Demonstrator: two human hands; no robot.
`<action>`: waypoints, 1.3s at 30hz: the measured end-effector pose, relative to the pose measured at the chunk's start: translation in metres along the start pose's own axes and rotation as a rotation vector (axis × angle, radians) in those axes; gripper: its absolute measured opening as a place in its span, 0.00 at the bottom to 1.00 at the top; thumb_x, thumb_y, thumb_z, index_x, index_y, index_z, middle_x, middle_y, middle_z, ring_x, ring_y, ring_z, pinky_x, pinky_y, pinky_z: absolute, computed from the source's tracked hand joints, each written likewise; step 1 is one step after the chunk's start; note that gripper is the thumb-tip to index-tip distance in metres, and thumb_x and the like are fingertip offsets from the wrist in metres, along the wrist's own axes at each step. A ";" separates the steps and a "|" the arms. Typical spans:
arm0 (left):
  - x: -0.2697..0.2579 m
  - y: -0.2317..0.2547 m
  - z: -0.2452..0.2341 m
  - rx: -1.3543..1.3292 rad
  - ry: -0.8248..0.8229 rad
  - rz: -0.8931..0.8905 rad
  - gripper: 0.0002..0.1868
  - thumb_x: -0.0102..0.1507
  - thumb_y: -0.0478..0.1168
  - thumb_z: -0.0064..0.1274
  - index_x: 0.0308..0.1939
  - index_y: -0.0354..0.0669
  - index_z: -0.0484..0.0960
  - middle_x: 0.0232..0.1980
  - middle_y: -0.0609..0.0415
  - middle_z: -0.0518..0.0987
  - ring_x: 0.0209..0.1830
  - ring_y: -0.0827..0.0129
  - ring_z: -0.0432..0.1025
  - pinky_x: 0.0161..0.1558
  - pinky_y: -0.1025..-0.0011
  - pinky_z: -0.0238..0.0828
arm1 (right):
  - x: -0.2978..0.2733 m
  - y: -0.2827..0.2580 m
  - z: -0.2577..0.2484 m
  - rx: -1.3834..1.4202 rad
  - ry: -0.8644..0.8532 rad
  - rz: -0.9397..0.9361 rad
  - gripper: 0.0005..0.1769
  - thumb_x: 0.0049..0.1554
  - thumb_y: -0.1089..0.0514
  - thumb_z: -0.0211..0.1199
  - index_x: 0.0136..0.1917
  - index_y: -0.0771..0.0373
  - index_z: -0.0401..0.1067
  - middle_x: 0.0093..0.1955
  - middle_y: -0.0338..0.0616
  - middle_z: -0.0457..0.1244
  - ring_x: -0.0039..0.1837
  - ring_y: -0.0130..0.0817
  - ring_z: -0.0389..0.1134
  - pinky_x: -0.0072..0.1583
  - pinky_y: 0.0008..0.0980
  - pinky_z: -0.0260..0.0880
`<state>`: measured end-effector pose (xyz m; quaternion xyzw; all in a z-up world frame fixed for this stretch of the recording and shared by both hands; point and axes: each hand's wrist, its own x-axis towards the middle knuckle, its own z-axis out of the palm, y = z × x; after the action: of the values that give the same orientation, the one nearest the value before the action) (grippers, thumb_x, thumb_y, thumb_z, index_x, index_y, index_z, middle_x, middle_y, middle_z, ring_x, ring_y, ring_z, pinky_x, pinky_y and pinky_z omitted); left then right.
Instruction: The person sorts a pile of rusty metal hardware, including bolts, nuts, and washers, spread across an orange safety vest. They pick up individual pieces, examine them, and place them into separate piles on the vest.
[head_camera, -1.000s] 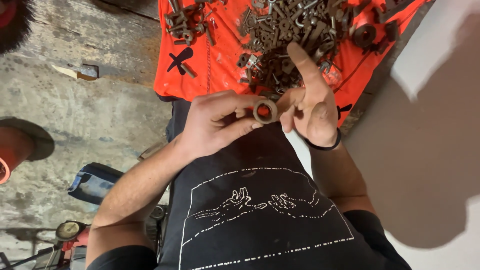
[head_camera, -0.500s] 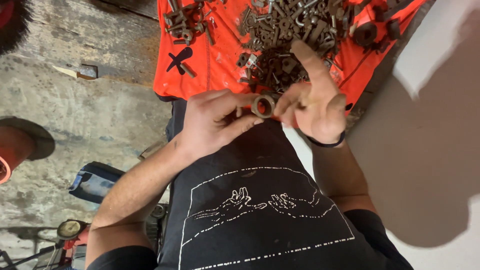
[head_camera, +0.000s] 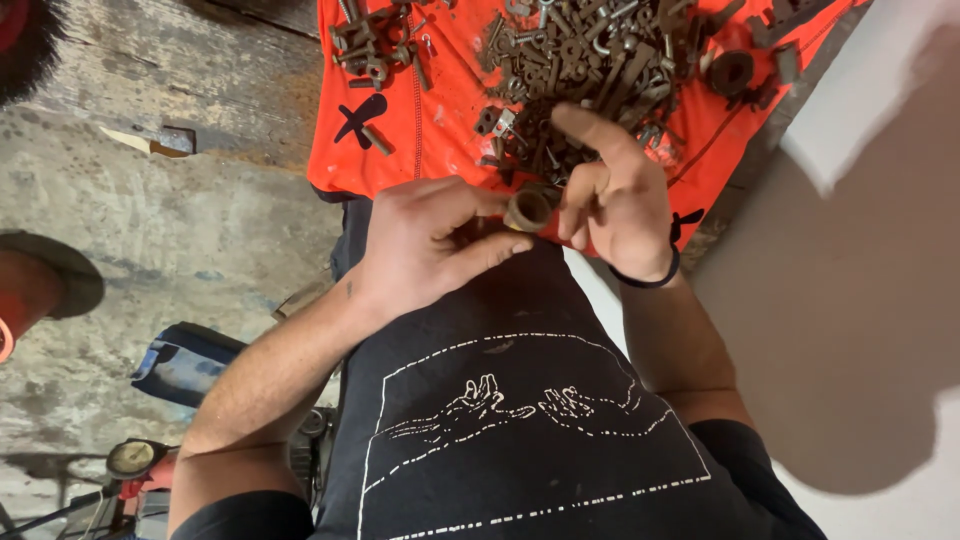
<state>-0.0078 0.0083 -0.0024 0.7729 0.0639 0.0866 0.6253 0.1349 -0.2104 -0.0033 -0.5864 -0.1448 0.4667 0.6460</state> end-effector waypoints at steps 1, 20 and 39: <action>0.001 0.000 0.000 -0.001 0.002 -0.001 0.15 0.61 0.47 0.71 0.43 0.43 0.85 0.31 0.55 0.79 0.27 0.68 0.76 0.30 0.71 0.69 | 0.001 0.000 -0.001 -0.001 -0.001 0.001 0.59 0.57 0.27 0.62 0.81 0.74 0.47 0.50 0.49 0.69 0.40 0.31 0.68 0.38 0.26 0.67; -0.007 -0.006 -0.003 -0.211 0.006 0.012 0.21 0.64 0.38 0.67 0.61 0.43 0.82 0.37 0.57 0.79 0.33 0.75 0.76 0.37 0.75 0.73 | -0.001 0.033 0.017 -0.477 0.025 -0.537 0.27 0.56 0.59 0.77 0.64 0.64 0.69 0.60 0.51 0.68 0.61 0.40 0.73 0.59 0.33 0.75; -0.021 -0.013 -0.008 -0.161 0.020 0.146 0.20 0.64 0.37 0.67 0.60 0.43 0.82 0.33 0.58 0.76 0.31 0.71 0.74 0.35 0.71 0.70 | -0.009 0.034 0.029 -0.686 0.057 -0.602 0.30 0.56 0.56 0.77 0.66 0.66 0.69 0.59 0.52 0.69 0.59 0.42 0.75 0.58 0.33 0.76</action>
<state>-0.0295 0.0142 -0.0148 0.7219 0.0067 0.1444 0.6768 0.0940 -0.2031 -0.0229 -0.7108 -0.4372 0.1672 0.5250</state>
